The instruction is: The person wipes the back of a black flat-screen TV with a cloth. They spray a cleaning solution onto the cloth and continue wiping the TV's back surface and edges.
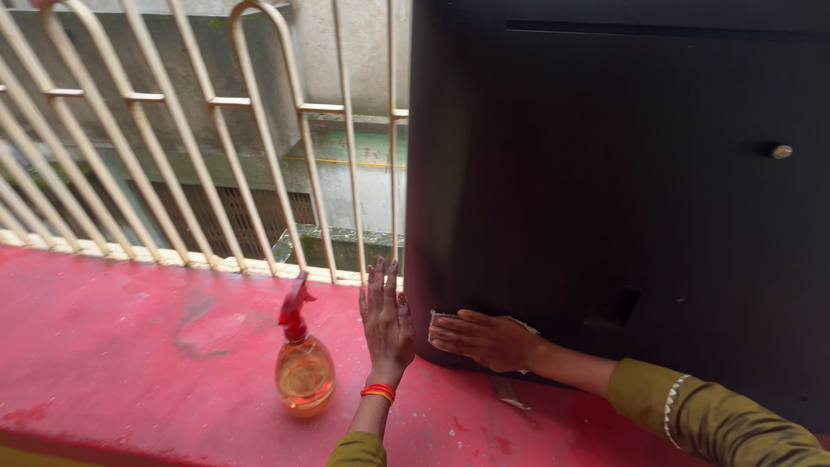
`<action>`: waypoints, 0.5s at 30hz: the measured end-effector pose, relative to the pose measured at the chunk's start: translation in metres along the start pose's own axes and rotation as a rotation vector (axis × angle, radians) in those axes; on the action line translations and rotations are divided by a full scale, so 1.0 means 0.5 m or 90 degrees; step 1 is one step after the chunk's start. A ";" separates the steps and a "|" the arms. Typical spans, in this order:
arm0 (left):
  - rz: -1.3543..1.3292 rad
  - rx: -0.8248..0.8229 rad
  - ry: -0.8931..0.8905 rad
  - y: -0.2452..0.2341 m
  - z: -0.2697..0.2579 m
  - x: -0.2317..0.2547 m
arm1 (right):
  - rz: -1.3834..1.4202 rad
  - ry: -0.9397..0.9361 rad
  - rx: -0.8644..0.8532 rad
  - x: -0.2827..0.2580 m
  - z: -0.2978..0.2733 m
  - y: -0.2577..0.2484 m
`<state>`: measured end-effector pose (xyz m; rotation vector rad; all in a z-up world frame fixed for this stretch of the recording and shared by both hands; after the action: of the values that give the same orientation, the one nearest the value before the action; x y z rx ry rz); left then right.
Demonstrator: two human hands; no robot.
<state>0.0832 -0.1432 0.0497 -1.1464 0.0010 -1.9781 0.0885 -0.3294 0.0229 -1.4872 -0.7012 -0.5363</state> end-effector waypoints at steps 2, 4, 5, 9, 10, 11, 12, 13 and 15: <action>0.022 0.029 0.024 0.010 -0.003 0.018 | -0.034 0.035 0.025 0.005 -0.036 -0.028; 0.031 0.045 0.042 0.023 -0.002 0.042 | -0.048 0.075 0.055 0.027 -0.067 -0.058; 0.029 0.046 0.049 0.031 -0.002 0.057 | -0.056 0.086 0.058 0.040 -0.083 -0.073; 0.007 0.057 0.097 0.049 0.012 0.133 | -0.100 0.152 0.086 0.128 -0.138 -0.140; 0.002 0.065 0.113 0.053 0.019 0.156 | -0.114 0.173 0.094 0.155 -0.154 -0.157; -0.004 0.074 0.129 0.056 0.028 0.179 | -0.131 0.202 0.088 0.185 -0.170 -0.174; -0.010 0.084 0.144 0.056 0.037 0.204 | -0.149 0.231 0.081 0.216 -0.187 -0.194; -0.011 0.102 0.139 0.055 0.048 0.228 | -0.167 0.259 0.075 0.246 -0.204 -0.216; -0.009 0.139 0.128 0.049 0.071 0.277 | -0.231 0.323 0.057 0.302 -0.240 -0.265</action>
<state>0.0914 -0.2362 0.1604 -0.8069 -0.1164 -2.0417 0.1106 -0.4382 0.2287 -1.0764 -0.5805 -1.0989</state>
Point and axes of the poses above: each hand's wrist, its own z-axis towards the middle knuckle, its own y-axis out of the palm, x = y × z, the point moved 6 cm from there along z, towards the middle knuckle, and after that the axes turned 14 degrees about -y, right-handed, at the moved point
